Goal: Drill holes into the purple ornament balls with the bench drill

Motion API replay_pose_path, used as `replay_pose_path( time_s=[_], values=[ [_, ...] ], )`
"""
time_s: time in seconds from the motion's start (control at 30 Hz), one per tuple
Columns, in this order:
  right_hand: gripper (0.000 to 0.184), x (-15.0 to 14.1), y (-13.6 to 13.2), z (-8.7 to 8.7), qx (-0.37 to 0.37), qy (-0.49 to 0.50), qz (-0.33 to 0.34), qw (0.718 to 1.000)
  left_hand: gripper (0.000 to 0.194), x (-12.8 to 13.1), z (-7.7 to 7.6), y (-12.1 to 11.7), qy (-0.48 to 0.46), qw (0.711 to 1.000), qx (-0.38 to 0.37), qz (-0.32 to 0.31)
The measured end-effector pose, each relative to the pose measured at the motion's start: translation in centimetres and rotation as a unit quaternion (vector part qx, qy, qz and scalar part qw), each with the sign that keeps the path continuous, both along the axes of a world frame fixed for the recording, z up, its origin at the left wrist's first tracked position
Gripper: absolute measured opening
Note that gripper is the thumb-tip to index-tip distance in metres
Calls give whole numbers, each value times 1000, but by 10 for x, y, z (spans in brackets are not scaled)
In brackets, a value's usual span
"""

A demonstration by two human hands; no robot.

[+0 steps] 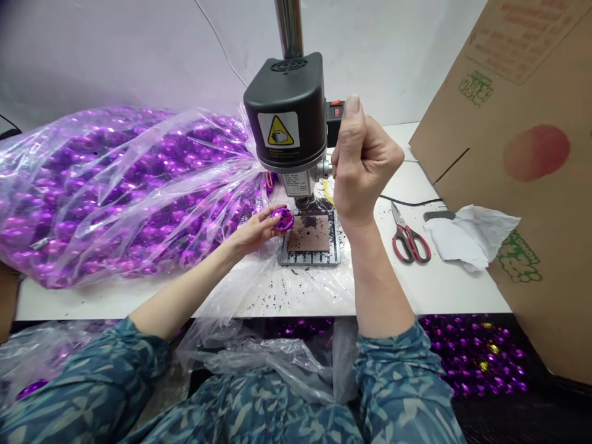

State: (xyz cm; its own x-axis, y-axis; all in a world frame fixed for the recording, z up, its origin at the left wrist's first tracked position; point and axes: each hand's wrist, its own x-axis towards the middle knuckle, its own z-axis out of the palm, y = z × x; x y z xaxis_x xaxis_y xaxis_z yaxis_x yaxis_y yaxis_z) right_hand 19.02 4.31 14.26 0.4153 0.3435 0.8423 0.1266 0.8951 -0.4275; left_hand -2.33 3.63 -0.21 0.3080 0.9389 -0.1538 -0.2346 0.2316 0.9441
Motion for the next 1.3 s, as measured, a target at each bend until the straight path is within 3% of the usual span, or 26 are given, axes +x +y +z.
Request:
replay_pose_path(
  time_s=[0.17,0.37,0.63,0.9,1.07,1.3],
  values=[
    [65,1,-1,0,-11,-3,-3,1000,58,11,-22,0,75,994,76,34],
    [67,-3,-3,2,-16,8,-8,1000,53,26,-34,4,113,989,94,28],
    [67,-6,-9,5,-25,17,-13,999,57,38,-33,8,176,978,108,18],
    [69,-5,-9,4,-37,12,-18,999,61,48,-36,6,247,953,177,21],
    [66,-4,-7,-1,-1,20,3,1000,59,49,-29,-5,311,925,216,29],
    [66,-4,-9,-10,-25,21,-30,999,53,56,-24,-7,313,919,239,31]
  ],
)
